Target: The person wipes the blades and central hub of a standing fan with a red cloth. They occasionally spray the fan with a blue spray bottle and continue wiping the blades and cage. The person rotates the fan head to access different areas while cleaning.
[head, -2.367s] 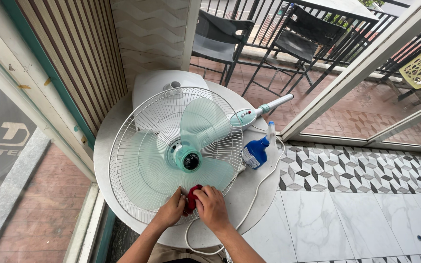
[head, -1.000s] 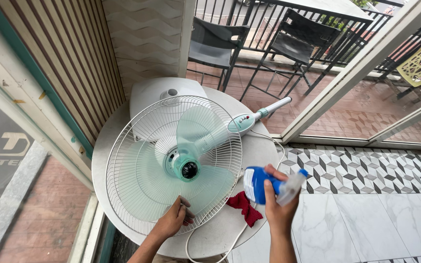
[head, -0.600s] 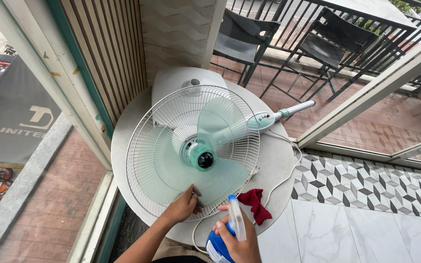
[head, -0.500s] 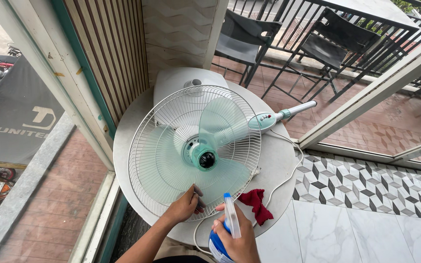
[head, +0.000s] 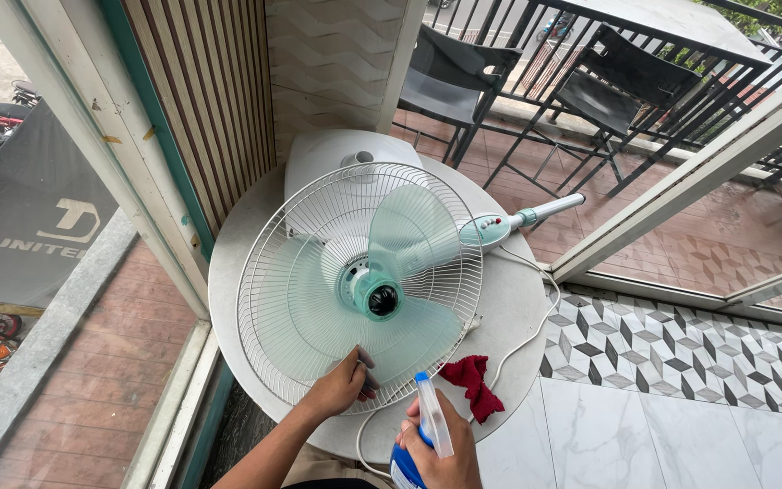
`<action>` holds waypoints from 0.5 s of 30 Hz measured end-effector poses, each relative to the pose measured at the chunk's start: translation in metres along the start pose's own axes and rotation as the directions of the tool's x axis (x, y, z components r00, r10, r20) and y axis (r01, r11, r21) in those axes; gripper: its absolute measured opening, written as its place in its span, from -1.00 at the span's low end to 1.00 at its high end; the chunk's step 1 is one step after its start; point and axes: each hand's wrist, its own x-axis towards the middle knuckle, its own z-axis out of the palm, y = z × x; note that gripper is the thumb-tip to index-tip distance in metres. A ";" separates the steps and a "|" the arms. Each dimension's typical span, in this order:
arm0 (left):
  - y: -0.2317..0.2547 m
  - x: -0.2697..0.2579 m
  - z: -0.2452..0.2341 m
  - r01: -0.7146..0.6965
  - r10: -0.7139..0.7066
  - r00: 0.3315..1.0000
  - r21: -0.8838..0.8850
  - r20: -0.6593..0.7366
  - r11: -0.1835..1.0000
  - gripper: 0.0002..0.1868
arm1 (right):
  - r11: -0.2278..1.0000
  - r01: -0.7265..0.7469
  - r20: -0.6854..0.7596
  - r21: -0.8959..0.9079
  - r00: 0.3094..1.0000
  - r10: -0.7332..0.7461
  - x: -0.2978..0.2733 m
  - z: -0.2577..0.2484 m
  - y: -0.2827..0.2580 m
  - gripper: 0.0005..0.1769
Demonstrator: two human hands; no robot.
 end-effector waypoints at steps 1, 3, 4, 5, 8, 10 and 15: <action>0.002 0.000 -0.001 0.003 -0.003 1.000 0.004 0.001 1.000 -0.64 | 1.000 0.005 -0.006 0.008 1.000 -0.005 0.001 0.000 0.000 -0.62; 0.004 -0.001 -0.002 0.002 -0.002 1.000 0.000 0.008 1.000 -0.64 | 0.995 -0.083 0.017 0.063 0.996 0.082 0.001 -0.002 0.000 -0.35; 0.004 -0.002 -0.002 0.002 -0.002 1.000 -0.003 0.013 1.000 -0.64 | 0.988 -0.128 0.029 0.090 0.992 0.126 0.001 -0.003 -0.001 -0.21; 0.004 -0.001 -0.002 0.001 -0.001 1.000 -0.007 0.015 1.000 -0.64 | 0.991 -0.087 0.028 0.107 0.996 0.084 0.002 -0.005 -0.001 -0.21; 0.004 0.000 -0.003 0.005 -0.005 1.000 -0.005 0.024 1.000 -0.65 | 0.986 0.044 -0.043 0.163 0.998 -0.038 0.007 -0.017 0.001 -0.26; 0.004 0.001 -0.003 0.018 -0.018 0.999 0.016 0.030 1.000 -0.65 | 0.970 0.145 -0.169 0.196 0.979 -0.113 0.020 -0.037 0.005 -0.33; -0.001 0.003 -0.002 -0.023 0.024 0.999 -0.047 0.032 0.999 -0.67 | 0.983 0.181 -0.546 -0.037 0.820 -0.172 0.077 -0.112 0.023 -0.54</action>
